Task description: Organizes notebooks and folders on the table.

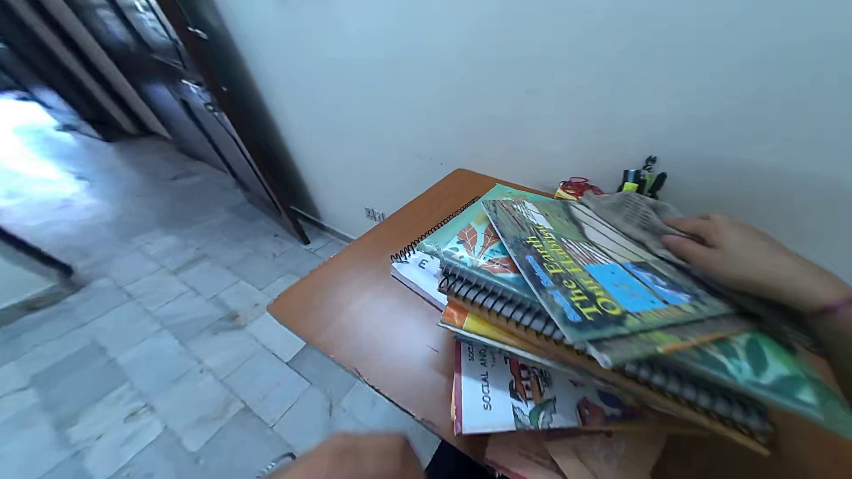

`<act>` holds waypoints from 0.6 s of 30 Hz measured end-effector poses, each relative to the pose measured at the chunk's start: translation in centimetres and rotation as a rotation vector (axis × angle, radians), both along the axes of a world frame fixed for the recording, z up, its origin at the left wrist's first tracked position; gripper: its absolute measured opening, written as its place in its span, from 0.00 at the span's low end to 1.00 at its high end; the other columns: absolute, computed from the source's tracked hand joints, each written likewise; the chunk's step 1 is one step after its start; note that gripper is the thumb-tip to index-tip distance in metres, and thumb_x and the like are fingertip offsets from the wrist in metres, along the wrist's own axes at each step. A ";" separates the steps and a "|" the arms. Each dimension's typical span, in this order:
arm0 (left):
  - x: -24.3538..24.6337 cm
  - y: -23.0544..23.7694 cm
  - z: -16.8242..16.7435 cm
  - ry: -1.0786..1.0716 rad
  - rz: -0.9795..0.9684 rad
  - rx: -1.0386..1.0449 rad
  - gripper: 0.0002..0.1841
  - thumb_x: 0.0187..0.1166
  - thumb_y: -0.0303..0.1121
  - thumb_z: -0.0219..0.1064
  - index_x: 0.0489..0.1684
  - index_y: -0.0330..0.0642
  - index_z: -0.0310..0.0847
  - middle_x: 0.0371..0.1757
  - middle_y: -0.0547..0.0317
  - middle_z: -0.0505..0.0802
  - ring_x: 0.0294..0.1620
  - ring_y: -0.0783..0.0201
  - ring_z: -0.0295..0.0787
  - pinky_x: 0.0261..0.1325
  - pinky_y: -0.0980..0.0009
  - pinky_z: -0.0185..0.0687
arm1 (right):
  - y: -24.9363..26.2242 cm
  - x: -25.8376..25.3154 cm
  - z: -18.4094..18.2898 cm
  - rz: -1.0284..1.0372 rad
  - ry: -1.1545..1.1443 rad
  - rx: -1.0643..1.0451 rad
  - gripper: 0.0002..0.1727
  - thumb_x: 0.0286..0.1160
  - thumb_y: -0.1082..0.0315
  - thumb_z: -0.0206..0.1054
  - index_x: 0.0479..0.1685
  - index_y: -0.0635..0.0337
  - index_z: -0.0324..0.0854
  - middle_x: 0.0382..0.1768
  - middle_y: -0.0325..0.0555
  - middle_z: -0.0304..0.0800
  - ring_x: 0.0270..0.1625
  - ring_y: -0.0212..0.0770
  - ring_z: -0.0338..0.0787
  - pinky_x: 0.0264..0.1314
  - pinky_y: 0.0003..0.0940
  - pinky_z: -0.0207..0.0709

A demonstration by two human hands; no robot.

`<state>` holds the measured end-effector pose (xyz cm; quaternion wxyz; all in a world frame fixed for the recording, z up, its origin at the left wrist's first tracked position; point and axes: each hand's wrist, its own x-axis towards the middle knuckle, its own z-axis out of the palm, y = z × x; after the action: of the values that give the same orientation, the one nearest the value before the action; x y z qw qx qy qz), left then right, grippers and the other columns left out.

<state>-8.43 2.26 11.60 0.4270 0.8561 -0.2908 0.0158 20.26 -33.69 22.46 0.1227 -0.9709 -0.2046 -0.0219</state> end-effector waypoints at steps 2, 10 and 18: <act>1.9 -1.1 3.0 -0.340 0.194 -0.009 0.21 0.89 0.49 0.57 0.64 0.44 0.83 0.61 0.55 0.91 0.66 0.71 0.85 0.70 0.71 0.79 | 2.5 -0.5 0.9 0.032 0.029 0.020 0.21 0.92 0.62 0.57 0.71 0.67 0.82 0.61 0.74 0.84 0.64 0.72 0.83 0.62 0.72 0.71; 12.0 -7.4 3.1 -0.823 0.227 0.123 0.14 0.79 0.41 0.67 0.52 0.46 0.92 0.56 0.60 0.93 0.64 0.64 0.88 0.71 0.64 0.81 | 12.6 -10.8 2.7 0.386 -0.069 -0.064 0.22 0.90 0.59 0.57 0.79 0.51 0.79 0.67 0.62 0.81 0.54 0.61 0.89 0.53 0.60 0.81; 11.7 -6.1 3.2 -0.730 0.123 0.109 0.18 0.80 0.22 0.60 0.63 0.45 0.89 0.64 0.60 0.93 0.71 0.66 0.86 0.75 0.69 0.78 | 4.4 -1.3 1.1 0.032 0.001 -0.085 0.22 0.92 0.61 0.55 0.74 0.64 0.81 0.70 0.74 0.78 0.64 0.73 0.84 0.64 0.73 0.74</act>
<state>3.24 -3.81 14.81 0.2471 0.8315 -0.3722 0.3301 18.95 -29.28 23.58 0.0817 -0.9719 -0.2207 -0.0105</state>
